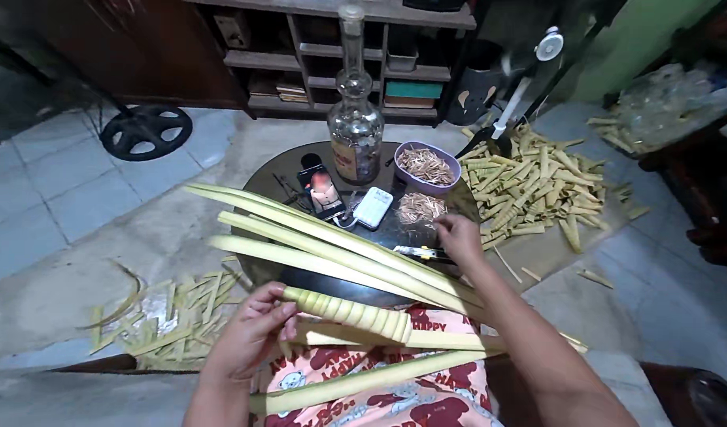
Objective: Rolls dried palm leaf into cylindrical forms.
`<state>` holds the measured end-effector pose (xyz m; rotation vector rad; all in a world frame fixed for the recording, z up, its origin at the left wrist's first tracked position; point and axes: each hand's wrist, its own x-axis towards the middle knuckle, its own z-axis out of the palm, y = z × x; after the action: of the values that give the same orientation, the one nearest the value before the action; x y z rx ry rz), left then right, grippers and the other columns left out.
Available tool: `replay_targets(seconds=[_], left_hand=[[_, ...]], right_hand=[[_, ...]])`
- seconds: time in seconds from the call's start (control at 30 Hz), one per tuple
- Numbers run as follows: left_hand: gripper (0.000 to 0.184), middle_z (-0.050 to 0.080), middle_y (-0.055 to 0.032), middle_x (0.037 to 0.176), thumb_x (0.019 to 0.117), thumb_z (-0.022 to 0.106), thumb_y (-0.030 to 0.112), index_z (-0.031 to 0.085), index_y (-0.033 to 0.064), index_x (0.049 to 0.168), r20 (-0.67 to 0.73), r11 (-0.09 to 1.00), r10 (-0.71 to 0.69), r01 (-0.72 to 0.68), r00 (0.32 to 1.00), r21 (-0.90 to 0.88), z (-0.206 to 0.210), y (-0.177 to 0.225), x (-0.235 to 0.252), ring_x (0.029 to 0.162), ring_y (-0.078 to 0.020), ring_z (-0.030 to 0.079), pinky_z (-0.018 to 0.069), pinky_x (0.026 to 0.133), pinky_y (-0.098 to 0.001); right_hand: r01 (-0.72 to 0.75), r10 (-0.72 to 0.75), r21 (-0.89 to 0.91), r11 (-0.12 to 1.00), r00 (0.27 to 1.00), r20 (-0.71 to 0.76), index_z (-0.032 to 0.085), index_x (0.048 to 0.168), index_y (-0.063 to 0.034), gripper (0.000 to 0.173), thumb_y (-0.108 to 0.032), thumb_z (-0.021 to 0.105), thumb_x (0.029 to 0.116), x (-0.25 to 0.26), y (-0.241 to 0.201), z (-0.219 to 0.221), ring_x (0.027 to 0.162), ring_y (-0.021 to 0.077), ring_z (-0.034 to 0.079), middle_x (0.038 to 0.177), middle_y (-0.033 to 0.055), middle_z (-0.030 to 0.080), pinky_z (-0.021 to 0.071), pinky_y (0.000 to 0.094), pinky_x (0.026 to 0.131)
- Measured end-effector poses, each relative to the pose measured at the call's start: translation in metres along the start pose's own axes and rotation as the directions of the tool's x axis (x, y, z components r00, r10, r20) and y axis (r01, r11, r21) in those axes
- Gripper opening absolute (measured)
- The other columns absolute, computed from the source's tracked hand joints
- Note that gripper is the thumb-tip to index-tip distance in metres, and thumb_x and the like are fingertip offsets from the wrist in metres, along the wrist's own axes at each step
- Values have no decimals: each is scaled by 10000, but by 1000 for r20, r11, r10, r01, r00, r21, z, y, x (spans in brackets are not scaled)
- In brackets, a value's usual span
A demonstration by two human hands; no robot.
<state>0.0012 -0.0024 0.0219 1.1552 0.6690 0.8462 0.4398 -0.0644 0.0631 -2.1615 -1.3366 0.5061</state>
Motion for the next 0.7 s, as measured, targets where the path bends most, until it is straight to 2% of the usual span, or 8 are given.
replay_targets(seconds=[0.1, 0.2, 0.37, 0.5, 0.63, 0.7], left_hand=[[165, 679, -88, 907, 927, 688, 111, 672, 89, 1090, -38, 998, -8, 6, 999, -56, 10, -15, -12, 672, -139, 637, 555, 589, -287], [158, 681, -91, 921, 934, 676, 100, 658, 81, 1090, -66, 997, 2, -7, 998, -74, 17, -16, -21, 702, -142, 650, 567, 619, -285], [140, 702, -86, 938, 955, 654, 109, 672, 77, 1090, -132, 999, 27, -21, 991, 44, 3, -3, -27, 781, -151, 676, 585, 719, -309], [129, 703, -54, 934, 980, 626, 148, 699, 80, 1061, -136, 992, 25, -8, 990, 128, -1, -3, -28, 819, -126, 666, 570, 788, -301], [130, 703, -30, 927, 979, 633, 178, 720, 98, 1035, -59, 990, 36, -28, 998, 138, 7, -5, -23, 826, -101, 659, 561, 784, -272], [127, 702, -20, 918, 976, 637, 186, 720, 102, 1023, -16, 991, 40, -37, 999, 128, 16, -5, -19, 825, -88, 656, 556, 778, -257]], right_hand=[[-125, 125, -131, 983, 992, -13, 740, 1093, -18, 193, -138, 638, 981, 41, 14, 2, 1042, 381, 685, 1083, 206, 720, 514, 597, 957], [-140, 149, -199, 970, 988, 31, 727, 1089, 6, 230, -182, 647, 983, 57, 11, 10, 1051, 435, 673, 1082, 246, 708, 503, 648, 934], [-138, 154, -269, 953, 987, 39, 690, 1130, 32, 262, -164, 587, 990, 59, 6, 11, 1091, 495, 646, 1141, 298, 675, 488, 690, 922], [-103, 108, -198, 975, 994, 17, 670, 1148, 49, 233, -102, 591, 988, 48, 10, 3, 1071, 489, 648, 1115, 311, 671, 477, 684, 940], [-73, 70, -73, 995, 997, -44, 631, 1283, 31, 324, -104, 584, 993, 42, 12, -7, 1018, 431, 658, 1089, 275, 675, 489, 635, 931], [-89, 89, -3, 996, 993, -78, 670, 1236, 16, 309, -95, 639, 950, 39, 16, -8, 966, 391, 661, 1041, 248, 686, 496, 611, 900]])
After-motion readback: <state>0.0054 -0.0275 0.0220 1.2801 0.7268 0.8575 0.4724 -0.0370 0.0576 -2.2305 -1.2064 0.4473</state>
